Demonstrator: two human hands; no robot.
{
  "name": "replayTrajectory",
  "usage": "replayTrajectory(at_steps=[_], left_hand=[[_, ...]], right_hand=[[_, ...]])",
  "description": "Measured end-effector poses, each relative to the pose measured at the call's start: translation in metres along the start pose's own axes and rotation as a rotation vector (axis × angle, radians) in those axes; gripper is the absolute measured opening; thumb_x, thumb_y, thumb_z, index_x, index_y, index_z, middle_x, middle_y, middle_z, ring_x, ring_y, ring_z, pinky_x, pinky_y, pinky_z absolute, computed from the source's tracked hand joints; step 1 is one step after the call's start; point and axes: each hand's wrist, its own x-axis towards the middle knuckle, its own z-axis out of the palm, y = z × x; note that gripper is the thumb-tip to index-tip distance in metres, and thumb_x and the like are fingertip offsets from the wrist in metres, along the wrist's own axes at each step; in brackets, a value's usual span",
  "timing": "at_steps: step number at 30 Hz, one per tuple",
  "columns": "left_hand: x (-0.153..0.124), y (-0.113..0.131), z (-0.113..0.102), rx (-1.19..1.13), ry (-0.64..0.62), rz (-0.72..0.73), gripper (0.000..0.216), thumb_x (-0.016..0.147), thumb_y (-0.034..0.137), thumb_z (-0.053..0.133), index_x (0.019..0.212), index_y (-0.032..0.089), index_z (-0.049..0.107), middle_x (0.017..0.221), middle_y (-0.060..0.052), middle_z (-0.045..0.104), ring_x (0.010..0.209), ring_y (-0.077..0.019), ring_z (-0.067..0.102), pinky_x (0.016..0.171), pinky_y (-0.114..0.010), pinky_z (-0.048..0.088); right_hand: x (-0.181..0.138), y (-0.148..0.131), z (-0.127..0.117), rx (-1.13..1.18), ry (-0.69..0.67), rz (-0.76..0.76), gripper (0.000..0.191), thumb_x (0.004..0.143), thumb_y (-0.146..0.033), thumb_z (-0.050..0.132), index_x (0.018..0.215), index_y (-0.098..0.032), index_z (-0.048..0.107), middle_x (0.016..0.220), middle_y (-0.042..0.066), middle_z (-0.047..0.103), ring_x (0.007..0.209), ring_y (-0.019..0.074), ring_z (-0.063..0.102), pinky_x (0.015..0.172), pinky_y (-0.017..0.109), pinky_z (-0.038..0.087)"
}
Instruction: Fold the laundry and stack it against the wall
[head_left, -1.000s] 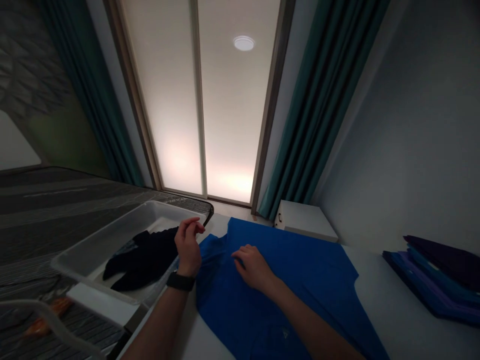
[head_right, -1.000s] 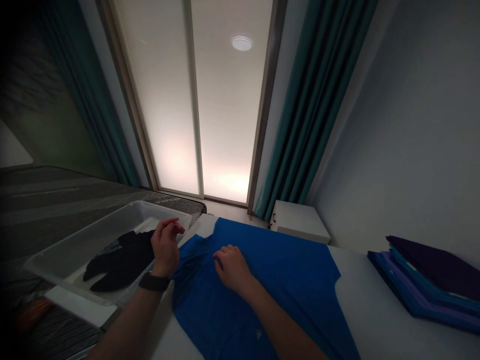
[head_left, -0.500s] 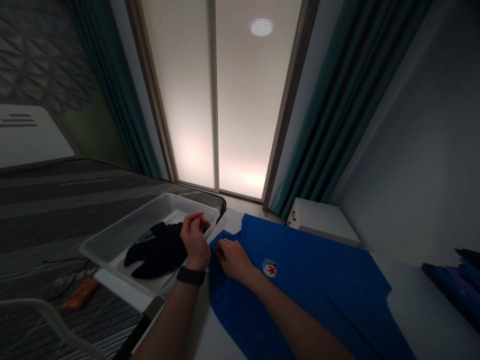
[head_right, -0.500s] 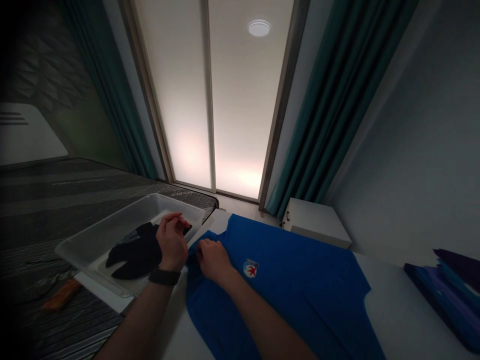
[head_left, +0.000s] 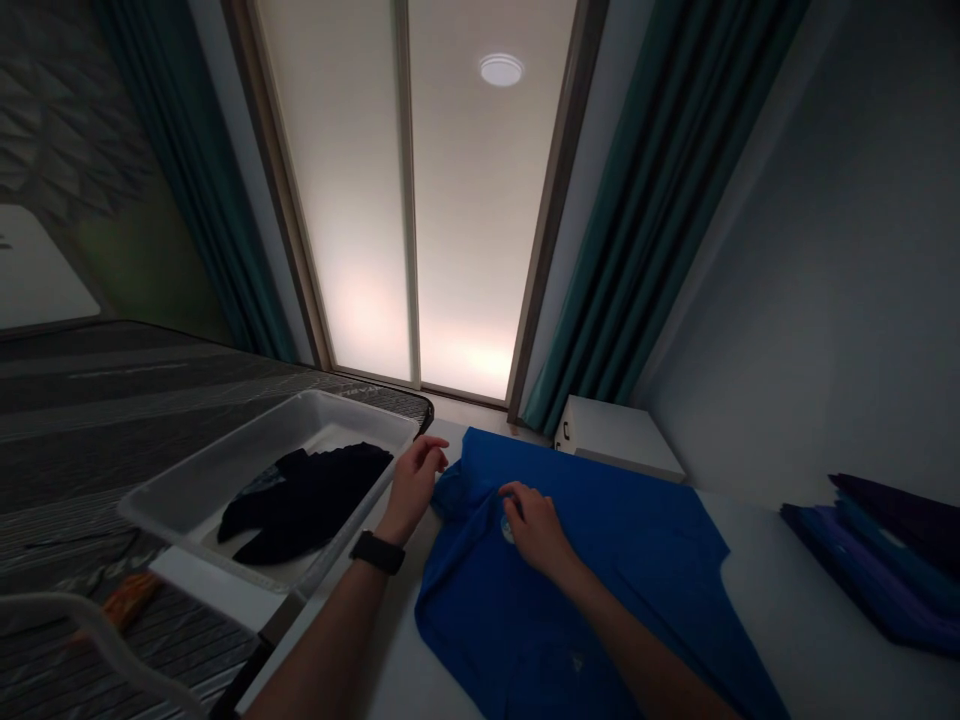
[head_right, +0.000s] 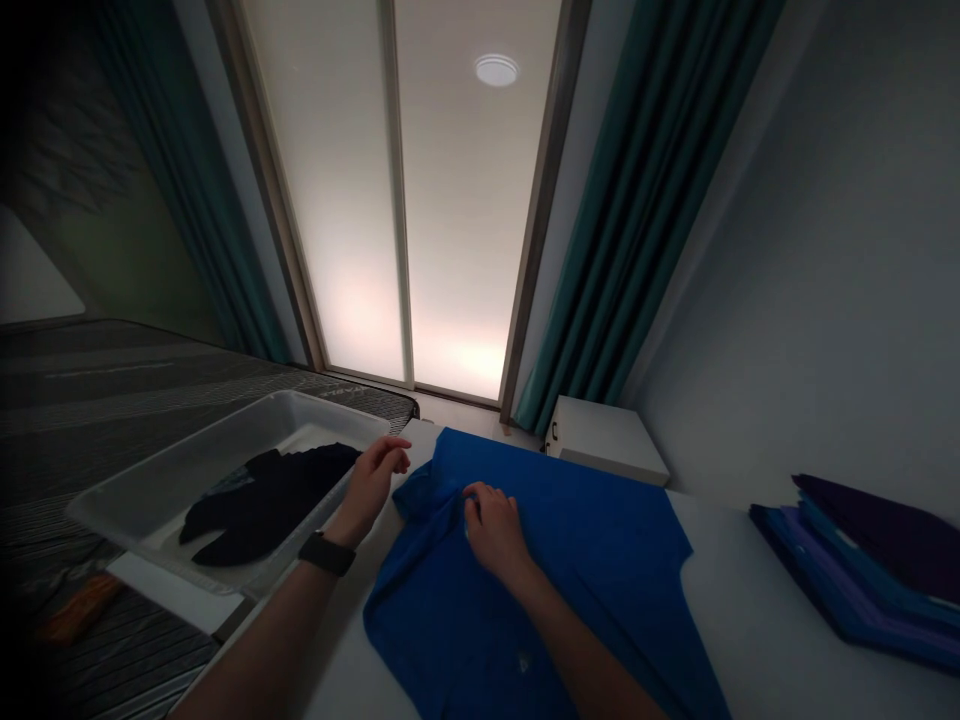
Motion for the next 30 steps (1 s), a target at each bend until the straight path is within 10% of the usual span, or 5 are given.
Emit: replayTrajectory(at_steps=[7, 14, 23, 30], left_hand=[[-0.001, -0.027, 0.004, 0.370, -0.030, 0.023, 0.022, 0.080, 0.025, 0.044, 0.088, 0.018, 0.063, 0.081, -0.004, 0.065, 0.075, -0.0188, 0.061, 0.069, -0.030, 0.047], [-0.001, -0.041, 0.003, 0.813, -0.143, -0.074, 0.029, 0.088, 0.023, 0.039, 0.107, 0.021, 0.062, 0.101, -0.009, 0.069, 0.101, -0.0258, 0.061, 0.088, -0.039, 0.042], [-0.003, -0.035, -0.001, 0.758, -0.192, -0.156, 0.035, 0.094, 0.034, 0.030, 0.106, 0.023, 0.060, 0.093, -0.006, 0.071, 0.092, -0.0254, 0.065, 0.084, -0.038, 0.042], [-0.003, -0.037, 0.006, 0.221, -0.231, -0.036, 0.033, 0.088, 0.029, 0.034, 0.106, 0.017, 0.059, 0.079, -0.003, 0.068, 0.074, -0.0192, 0.063, 0.073, -0.032, 0.048]], right_hand=[[0.028, -0.012, 0.023, -0.120, 0.038, 0.066, 0.047, 0.093, -0.044, 0.041, 0.133, -0.020, 0.048, 0.124, 0.014, 0.058, 0.116, 0.0296, 0.051, 0.097, 0.045, 0.034], [0.037, -0.024, 0.022, 0.124, -0.026, -0.181, 0.043, 0.086, -0.013, 0.043, 0.127, -0.019, 0.053, 0.121, 0.009, 0.060, 0.111, 0.0203, 0.056, 0.095, 0.034, 0.041], [0.010, -0.010, -0.026, 0.260, 0.082, -0.061, 0.036, 0.092, -0.027, 0.038, 0.124, -0.023, 0.053, 0.085, 0.000, 0.057, 0.065, 0.0143, 0.054, 0.060, 0.027, 0.044], [-0.019, 0.027, -0.012, -0.073, 0.060, 0.044, 0.037, 0.092, -0.022, 0.036, 0.125, -0.020, 0.053, 0.102, 0.008, 0.066, 0.088, 0.0209, 0.062, 0.082, 0.036, 0.044]])
